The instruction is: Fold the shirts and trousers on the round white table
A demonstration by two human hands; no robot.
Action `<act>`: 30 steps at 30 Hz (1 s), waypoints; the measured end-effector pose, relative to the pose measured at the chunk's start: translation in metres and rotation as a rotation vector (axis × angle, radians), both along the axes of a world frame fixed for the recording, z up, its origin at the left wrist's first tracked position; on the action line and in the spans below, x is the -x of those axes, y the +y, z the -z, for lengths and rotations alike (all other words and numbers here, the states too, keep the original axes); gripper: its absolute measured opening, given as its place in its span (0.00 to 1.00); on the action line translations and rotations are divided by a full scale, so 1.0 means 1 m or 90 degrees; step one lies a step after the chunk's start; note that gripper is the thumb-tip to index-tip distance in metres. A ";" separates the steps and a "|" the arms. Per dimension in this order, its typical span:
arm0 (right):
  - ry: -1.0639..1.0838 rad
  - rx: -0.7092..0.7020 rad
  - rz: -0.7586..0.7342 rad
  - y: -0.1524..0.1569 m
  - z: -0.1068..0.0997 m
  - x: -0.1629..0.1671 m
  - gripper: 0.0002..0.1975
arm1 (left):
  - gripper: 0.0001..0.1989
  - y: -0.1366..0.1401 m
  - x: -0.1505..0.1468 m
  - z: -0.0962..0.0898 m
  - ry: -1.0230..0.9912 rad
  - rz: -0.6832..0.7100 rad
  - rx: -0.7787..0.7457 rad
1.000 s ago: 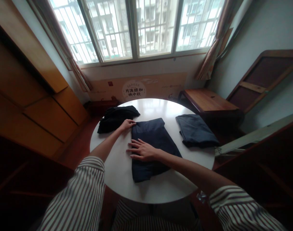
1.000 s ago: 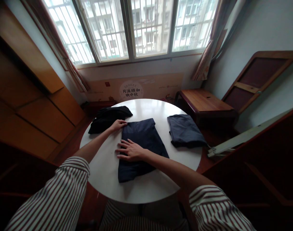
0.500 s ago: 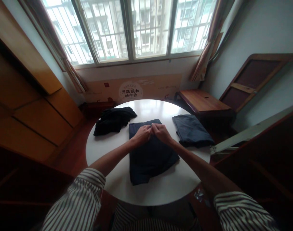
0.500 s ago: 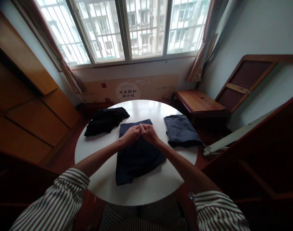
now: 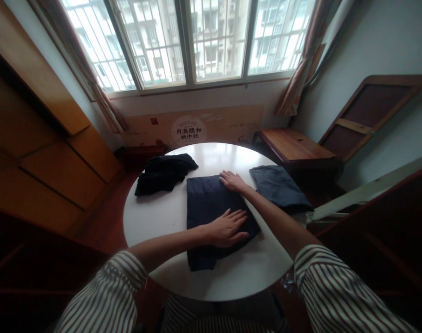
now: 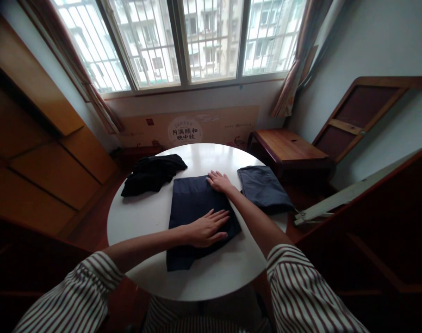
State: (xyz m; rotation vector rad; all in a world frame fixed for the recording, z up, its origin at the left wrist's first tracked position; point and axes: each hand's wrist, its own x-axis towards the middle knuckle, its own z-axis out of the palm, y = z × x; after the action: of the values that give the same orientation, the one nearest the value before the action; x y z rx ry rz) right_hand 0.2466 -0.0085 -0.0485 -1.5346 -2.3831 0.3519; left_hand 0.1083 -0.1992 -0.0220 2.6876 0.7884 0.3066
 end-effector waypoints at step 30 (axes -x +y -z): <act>0.202 -0.120 0.128 -0.002 0.005 -0.004 0.29 | 0.29 0.025 0.065 -0.026 0.040 -0.027 0.073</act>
State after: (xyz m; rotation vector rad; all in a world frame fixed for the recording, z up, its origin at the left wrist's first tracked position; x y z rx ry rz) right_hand 0.2505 -0.0106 -0.0533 -1.4905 -1.9442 0.2903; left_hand 0.0433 -0.1746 0.0040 2.5871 0.8559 0.1813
